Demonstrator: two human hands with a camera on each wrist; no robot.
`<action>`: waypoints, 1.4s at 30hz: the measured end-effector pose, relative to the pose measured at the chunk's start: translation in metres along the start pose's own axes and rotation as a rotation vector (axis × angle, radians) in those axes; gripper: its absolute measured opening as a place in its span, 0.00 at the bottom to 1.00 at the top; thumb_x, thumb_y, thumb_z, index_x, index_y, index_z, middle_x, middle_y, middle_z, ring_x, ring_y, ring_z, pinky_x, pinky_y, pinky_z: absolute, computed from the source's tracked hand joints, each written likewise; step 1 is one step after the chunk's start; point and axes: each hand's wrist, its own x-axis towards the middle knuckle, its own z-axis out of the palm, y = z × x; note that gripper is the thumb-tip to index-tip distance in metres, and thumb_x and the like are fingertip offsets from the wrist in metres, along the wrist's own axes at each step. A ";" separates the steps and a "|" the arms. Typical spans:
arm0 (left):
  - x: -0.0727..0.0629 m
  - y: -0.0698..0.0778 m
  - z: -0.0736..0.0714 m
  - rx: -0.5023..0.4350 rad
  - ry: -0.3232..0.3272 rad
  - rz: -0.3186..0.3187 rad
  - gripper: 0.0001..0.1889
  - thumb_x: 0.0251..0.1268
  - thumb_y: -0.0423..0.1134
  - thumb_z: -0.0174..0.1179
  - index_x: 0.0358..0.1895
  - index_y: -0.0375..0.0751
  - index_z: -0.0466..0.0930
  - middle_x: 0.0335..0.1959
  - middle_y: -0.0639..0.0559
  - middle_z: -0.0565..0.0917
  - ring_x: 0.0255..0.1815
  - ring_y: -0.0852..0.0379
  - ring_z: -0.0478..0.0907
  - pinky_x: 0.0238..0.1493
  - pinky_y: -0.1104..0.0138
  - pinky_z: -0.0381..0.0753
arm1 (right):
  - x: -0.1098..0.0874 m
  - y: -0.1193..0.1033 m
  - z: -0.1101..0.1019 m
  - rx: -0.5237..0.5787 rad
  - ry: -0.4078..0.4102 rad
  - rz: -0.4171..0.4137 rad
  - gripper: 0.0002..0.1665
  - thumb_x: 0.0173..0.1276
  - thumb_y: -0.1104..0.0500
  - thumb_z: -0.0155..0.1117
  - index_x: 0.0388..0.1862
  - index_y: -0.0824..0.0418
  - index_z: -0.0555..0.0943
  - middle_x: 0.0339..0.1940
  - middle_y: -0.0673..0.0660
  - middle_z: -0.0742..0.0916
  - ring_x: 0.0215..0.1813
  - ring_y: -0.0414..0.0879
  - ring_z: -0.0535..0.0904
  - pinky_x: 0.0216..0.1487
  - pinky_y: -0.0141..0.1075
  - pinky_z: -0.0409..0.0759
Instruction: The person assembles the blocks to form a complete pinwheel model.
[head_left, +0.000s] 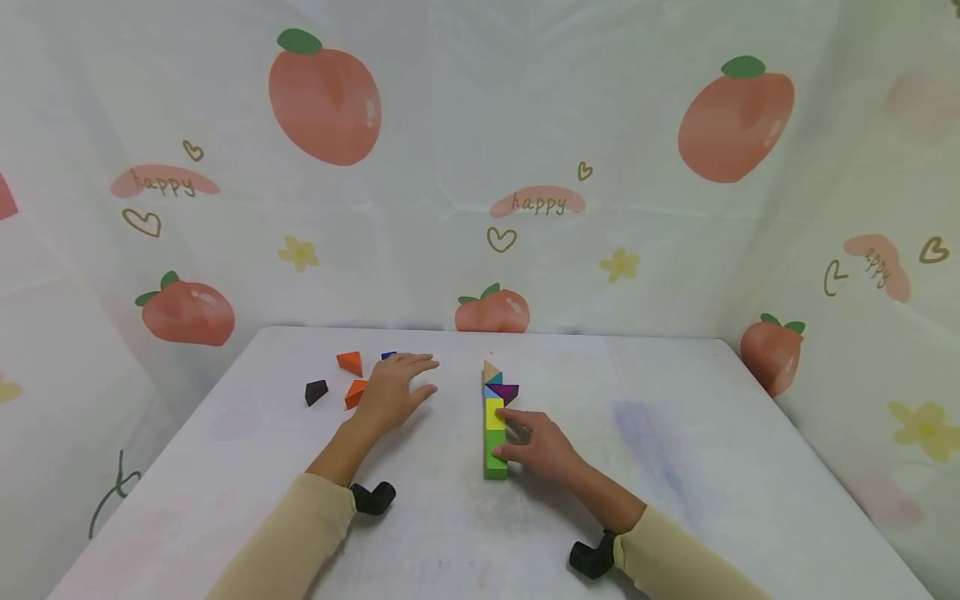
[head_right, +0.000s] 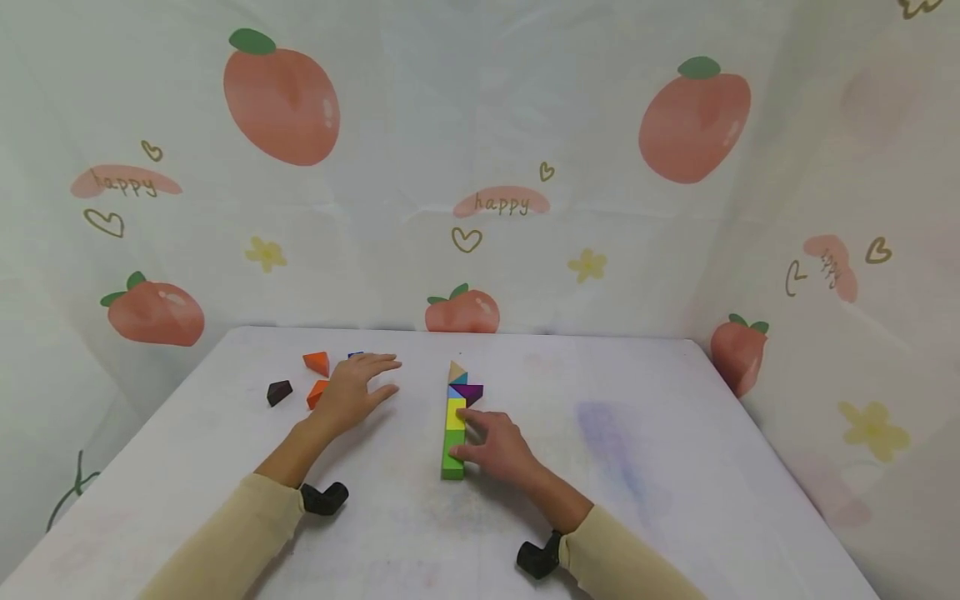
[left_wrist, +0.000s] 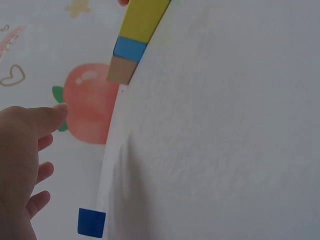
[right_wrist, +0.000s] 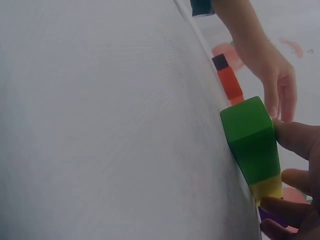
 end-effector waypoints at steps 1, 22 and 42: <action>0.001 -0.003 -0.001 0.002 -0.005 -0.003 0.22 0.60 0.43 0.69 0.58 0.45 0.82 0.58 0.50 0.81 0.61 0.46 0.73 0.59 0.47 0.69 | 0.000 0.000 0.000 -0.001 -0.001 0.003 0.37 0.59 0.49 0.74 0.66 0.55 0.76 0.65 0.58 0.77 0.69 0.59 0.66 0.66 0.57 0.64; 0.020 -0.048 -0.015 0.114 -0.173 -0.149 0.23 0.60 0.42 0.67 0.59 0.41 0.80 0.62 0.43 0.78 0.62 0.37 0.71 0.60 0.42 0.66 | 0.001 0.002 0.000 -0.013 -0.018 0.008 0.38 0.59 0.47 0.73 0.68 0.53 0.75 0.66 0.58 0.76 0.69 0.58 0.66 0.65 0.57 0.65; 0.028 -0.052 -0.020 0.195 -0.275 -0.212 0.23 0.62 0.44 0.67 0.61 0.44 0.79 0.57 0.39 0.80 0.58 0.37 0.71 0.59 0.42 0.62 | 0.000 0.001 -0.001 -0.001 -0.018 0.009 0.38 0.59 0.46 0.73 0.68 0.53 0.75 0.66 0.58 0.77 0.69 0.58 0.66 0.65 0.56 0.65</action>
